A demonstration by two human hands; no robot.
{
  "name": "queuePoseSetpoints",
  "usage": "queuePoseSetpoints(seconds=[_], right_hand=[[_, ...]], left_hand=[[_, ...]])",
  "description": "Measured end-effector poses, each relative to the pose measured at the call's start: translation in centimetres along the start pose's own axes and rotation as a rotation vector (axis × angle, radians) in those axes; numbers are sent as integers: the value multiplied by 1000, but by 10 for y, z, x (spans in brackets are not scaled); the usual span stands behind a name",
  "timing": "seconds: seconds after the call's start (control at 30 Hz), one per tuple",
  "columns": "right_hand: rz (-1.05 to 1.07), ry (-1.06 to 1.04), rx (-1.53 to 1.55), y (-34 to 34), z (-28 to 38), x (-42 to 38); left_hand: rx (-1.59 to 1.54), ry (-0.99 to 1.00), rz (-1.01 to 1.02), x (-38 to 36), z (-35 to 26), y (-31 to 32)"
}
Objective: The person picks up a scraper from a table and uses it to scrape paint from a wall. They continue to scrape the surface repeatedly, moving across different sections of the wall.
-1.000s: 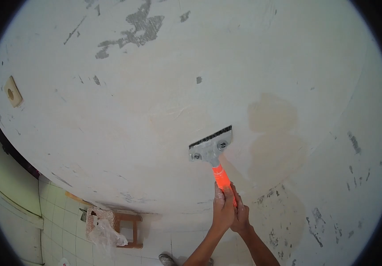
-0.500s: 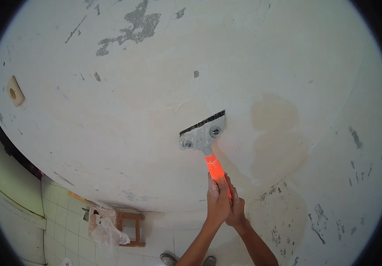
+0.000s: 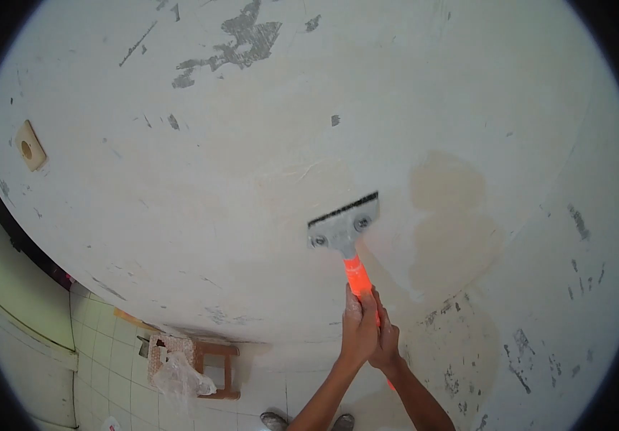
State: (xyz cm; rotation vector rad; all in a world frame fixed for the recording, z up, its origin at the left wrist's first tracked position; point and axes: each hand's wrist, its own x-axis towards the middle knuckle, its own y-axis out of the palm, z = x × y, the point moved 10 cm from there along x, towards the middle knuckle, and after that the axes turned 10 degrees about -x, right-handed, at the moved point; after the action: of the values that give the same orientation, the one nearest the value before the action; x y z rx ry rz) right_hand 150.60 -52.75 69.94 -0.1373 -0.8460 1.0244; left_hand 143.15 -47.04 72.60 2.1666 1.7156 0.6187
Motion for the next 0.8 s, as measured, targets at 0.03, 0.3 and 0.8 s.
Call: queuePoseSetpoints(seconds=[0.03, 0.3, 0.8], right_hand=[[54, 33, 30, 5, 0, 9], [85, 24, 19, 2, -1, -4], [217, 195, 110, 8, -13, -3]], left_hand=[[-4, 0, 3, 4, -2, 0], [15, -114, -23, -7, 20, -4], [-26, -82, -4, -1, 18, 0]])
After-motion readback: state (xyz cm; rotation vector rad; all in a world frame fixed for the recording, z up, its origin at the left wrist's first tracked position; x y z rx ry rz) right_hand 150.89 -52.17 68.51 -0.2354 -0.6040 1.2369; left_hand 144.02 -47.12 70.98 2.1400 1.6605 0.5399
